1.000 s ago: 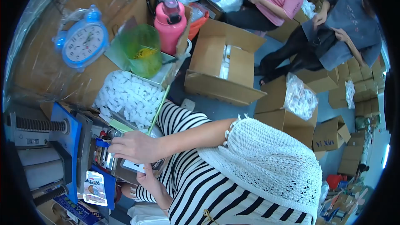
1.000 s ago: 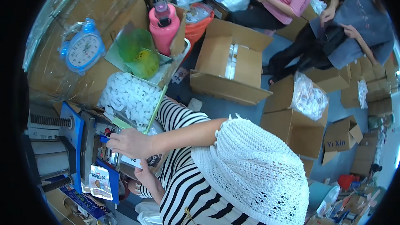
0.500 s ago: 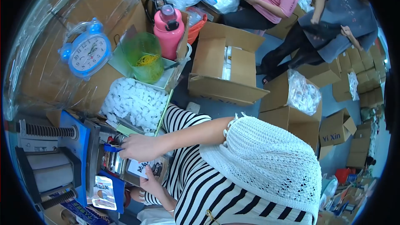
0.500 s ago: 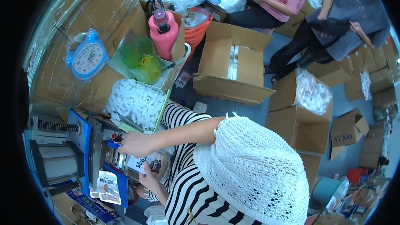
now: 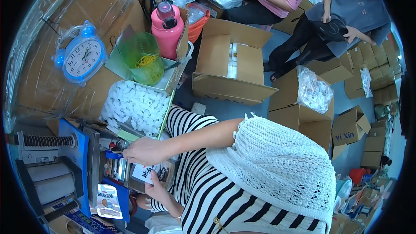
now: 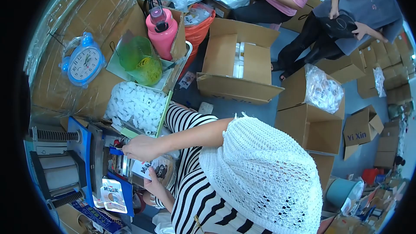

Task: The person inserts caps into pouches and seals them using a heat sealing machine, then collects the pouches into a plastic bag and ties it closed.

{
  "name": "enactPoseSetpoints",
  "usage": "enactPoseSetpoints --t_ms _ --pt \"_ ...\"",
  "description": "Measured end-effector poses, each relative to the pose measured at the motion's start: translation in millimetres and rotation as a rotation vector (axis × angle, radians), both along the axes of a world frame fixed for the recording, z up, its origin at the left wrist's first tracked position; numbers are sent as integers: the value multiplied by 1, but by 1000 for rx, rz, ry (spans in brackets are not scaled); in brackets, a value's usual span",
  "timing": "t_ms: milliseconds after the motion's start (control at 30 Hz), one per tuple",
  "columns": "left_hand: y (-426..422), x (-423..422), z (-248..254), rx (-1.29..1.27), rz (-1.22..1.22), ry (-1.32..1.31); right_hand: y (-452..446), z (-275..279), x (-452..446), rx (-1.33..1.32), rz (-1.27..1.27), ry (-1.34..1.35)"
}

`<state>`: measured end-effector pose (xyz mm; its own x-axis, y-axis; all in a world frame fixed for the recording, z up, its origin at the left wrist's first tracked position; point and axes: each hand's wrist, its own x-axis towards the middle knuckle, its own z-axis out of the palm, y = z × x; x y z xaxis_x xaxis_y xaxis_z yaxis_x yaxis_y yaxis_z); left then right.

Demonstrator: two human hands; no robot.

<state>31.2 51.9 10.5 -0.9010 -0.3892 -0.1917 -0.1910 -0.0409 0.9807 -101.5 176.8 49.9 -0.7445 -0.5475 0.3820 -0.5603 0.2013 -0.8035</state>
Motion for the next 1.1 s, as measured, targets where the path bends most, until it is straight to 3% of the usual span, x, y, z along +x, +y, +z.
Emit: enactPoseSetpoints --t_ms 1100 --pt "-5 -2 -12 -103 -21 17 9 1 4 70 20 -72"
